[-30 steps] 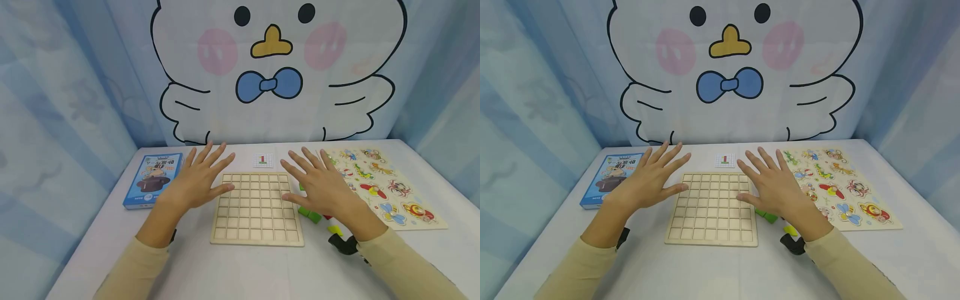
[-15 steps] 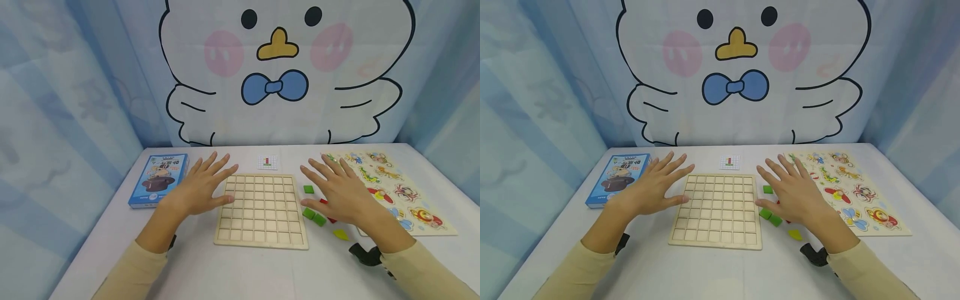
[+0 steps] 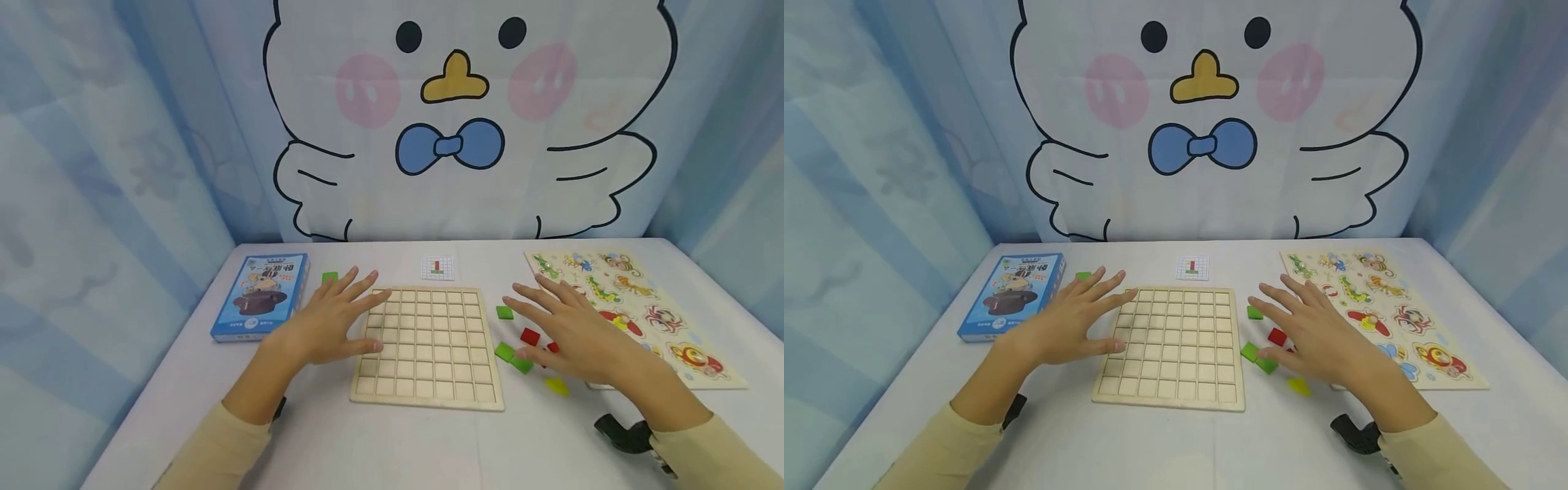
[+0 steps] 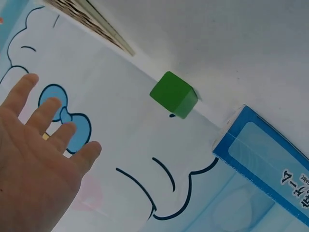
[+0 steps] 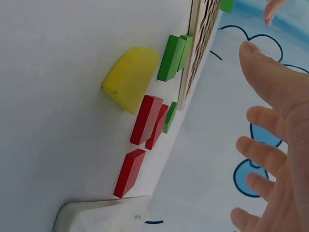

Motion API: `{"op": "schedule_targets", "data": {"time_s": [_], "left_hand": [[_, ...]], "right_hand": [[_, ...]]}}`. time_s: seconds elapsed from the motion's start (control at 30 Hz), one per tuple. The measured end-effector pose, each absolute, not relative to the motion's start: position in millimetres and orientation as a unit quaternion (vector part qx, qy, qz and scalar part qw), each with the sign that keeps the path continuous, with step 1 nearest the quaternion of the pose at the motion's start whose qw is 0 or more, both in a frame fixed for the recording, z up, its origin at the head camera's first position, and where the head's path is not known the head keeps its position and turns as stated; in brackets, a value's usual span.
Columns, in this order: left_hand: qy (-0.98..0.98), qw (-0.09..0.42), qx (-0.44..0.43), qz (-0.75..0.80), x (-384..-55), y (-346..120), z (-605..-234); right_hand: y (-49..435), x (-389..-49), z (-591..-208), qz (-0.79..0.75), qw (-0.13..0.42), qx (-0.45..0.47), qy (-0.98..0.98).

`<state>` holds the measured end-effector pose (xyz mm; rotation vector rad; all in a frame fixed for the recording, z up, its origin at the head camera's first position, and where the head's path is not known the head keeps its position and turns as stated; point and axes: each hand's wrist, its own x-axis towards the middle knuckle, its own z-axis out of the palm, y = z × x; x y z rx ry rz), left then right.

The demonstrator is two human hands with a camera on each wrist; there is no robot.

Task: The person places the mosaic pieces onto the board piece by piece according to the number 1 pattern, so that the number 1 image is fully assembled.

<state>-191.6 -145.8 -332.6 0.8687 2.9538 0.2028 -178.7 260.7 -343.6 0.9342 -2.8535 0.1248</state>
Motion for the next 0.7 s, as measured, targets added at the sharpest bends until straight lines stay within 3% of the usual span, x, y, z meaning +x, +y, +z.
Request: {"op": "schedule_targets", "data": {"time_s": [0.37, 0.7], "left_hand": [[0.952, 0.052, 0.288, 0.089, -185, -154, -340], [0.949, 0.113, 0.275, 0.104, -190, -147, -344]], "right_hand": [[271, -174, -355, 0.120, 0.061, 0.333, -0.933], [286, -162, -356, 0.142, 0.040, 0.303, -0.941]]}}
